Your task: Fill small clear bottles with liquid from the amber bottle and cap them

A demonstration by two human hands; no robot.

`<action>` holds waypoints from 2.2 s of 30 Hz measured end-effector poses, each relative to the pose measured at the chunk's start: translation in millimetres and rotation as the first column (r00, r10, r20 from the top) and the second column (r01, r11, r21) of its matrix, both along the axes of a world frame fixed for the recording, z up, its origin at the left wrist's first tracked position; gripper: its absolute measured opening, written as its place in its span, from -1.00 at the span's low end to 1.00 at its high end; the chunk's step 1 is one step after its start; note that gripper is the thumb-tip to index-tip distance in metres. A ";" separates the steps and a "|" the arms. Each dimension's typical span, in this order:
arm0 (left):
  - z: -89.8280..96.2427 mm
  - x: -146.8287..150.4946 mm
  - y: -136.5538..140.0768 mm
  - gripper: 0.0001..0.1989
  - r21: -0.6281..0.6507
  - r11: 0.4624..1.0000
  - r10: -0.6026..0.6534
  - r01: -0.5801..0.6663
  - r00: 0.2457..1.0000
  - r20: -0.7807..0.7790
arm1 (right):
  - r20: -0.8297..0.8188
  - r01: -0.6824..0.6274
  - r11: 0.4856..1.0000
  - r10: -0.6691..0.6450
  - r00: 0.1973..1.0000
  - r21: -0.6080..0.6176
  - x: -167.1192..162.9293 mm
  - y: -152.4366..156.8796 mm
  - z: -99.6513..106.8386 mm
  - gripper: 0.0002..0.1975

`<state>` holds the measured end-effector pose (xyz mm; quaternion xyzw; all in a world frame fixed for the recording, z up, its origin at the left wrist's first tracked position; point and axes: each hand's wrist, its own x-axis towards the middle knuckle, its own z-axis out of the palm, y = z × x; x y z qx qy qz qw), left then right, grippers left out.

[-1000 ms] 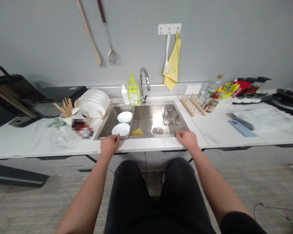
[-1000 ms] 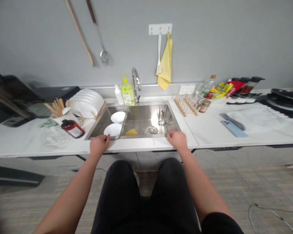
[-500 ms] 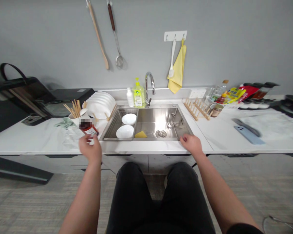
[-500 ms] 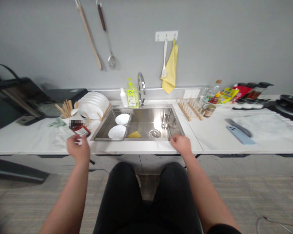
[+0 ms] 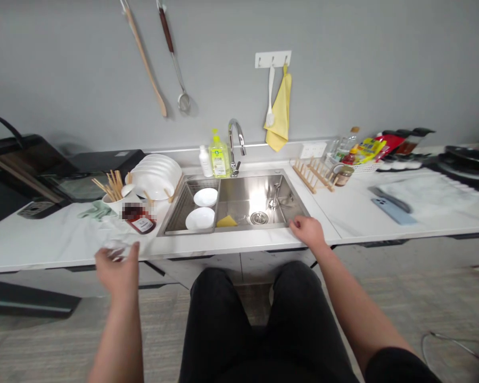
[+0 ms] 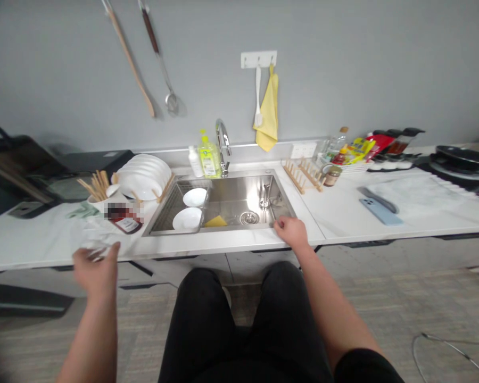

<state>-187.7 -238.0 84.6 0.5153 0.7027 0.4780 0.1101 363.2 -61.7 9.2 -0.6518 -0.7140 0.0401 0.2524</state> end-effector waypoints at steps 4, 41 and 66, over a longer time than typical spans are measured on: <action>-42.7 102.0 -24.3 -0.49 0.095 0.988 -0.144 0.120 0.940 0.308 | -0.495 -0.338 0.941 0.293 0.818 -0.002 -46.0 -52.8 9.8 -0.51; -26.7 232.4 -52.0 -0.18 0.261 0.665 -0.713 0.700 0.489 0.503 | -0.835 -0.615 0.783 0.396 0.381 0.090 -104.4 -218.0 23.2 -0.11; -10.6 225.3 -60.6 -0.52 0.166 0.623 -0.764 0.765 0.548 0.341 | -0.713 -0.732 0.675 0.557 0.427 0.089 -96.0 -228.2 56.6 -0.14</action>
